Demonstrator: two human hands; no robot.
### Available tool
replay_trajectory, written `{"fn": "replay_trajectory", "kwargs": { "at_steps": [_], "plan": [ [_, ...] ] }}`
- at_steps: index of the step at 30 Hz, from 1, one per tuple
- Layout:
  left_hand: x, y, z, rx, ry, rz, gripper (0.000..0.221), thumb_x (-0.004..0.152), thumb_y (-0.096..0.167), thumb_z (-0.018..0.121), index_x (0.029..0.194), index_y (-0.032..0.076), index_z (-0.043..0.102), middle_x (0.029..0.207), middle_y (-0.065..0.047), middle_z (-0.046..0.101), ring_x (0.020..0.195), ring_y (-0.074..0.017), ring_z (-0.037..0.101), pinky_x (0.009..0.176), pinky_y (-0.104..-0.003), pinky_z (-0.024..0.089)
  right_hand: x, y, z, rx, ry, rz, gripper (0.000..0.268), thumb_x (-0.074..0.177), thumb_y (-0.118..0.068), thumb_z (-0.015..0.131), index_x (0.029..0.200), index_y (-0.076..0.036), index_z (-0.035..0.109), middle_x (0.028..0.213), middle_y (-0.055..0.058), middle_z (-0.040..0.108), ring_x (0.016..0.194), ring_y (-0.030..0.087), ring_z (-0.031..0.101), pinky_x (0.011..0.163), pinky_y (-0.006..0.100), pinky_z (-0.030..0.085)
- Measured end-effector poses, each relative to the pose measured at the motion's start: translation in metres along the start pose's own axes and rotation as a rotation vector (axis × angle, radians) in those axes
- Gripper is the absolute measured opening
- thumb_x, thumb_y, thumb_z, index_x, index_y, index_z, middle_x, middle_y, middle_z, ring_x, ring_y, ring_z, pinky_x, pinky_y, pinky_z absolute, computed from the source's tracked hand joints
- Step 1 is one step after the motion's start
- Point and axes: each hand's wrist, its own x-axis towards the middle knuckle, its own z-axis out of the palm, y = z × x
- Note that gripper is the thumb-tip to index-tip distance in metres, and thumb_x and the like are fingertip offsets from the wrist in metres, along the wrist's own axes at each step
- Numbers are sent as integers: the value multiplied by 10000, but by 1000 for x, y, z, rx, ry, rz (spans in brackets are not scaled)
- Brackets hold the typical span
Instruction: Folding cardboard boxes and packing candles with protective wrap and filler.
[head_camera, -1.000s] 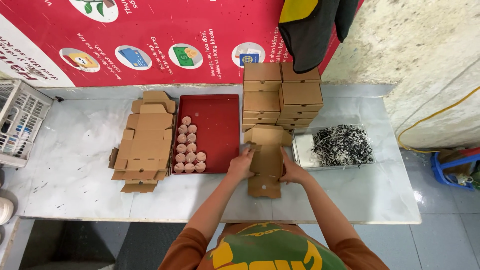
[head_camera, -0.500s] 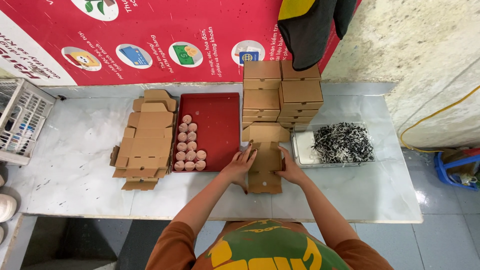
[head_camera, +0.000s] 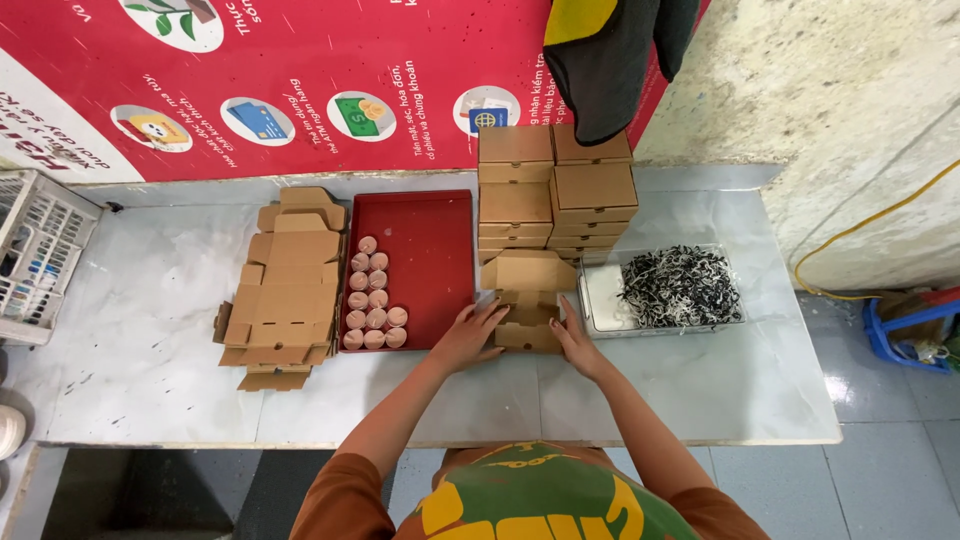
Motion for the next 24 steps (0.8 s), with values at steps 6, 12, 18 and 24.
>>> {"fn": "replay_trajectory", "kwargs": {
  "at_steps": [6, 12, 18, 24],
  "plan": [
    [-3, 3, -1, -242, 0, -88, 644, 961, 355, 674, 1509, 147, 405, 1661, -179, 254, 1512, -317, 315, 1274, -495, 169, -25, -69, 0, -159, 24, 15, 507, 969, -228, 696, 1407, -121, 463, 1142, 118, 498, 858, 248, 569, 784, 402, 522],
    [-1, 3, 8, -115, -33, -59, 432, 1002, 371, 627, 1364, 134, 625, 1652, -268, 161, 1481, -362, 288, 1237, -505, 162, -33, -84, 3, -205, 94, -11, 225, 919, -176, 726, 1134, -110, 709, 1210, 150, 505, 940, 277, 656, 816, 378, 581],
    [-1, 12, 4, -113, -46, -130, 281, 990, 370, 607, 1090, 173, 780, 1682, -218, 182, 1526, -316, 313, 1270, -496, 169, -31, -76, 8, -264, 107, 21, 163, 922, -109, 736, 1079, -68, 716, 1271, 153, 505, 1005, 314, 639, 849, 428, 579],
    [4, 23, -11, -86, -169, -218, 289, 992, 364, 591, 1135, 169, 749, 1688, -196, 135, 1529, -304, 280, 1267, -500, 147, -19, -71, -33, 19, 131, 138, 499, 862, 0, 673, 1340, -118, 594, 1123, 135, 600, 911, 324, 665, 743, 395, 577]
  ]
}}
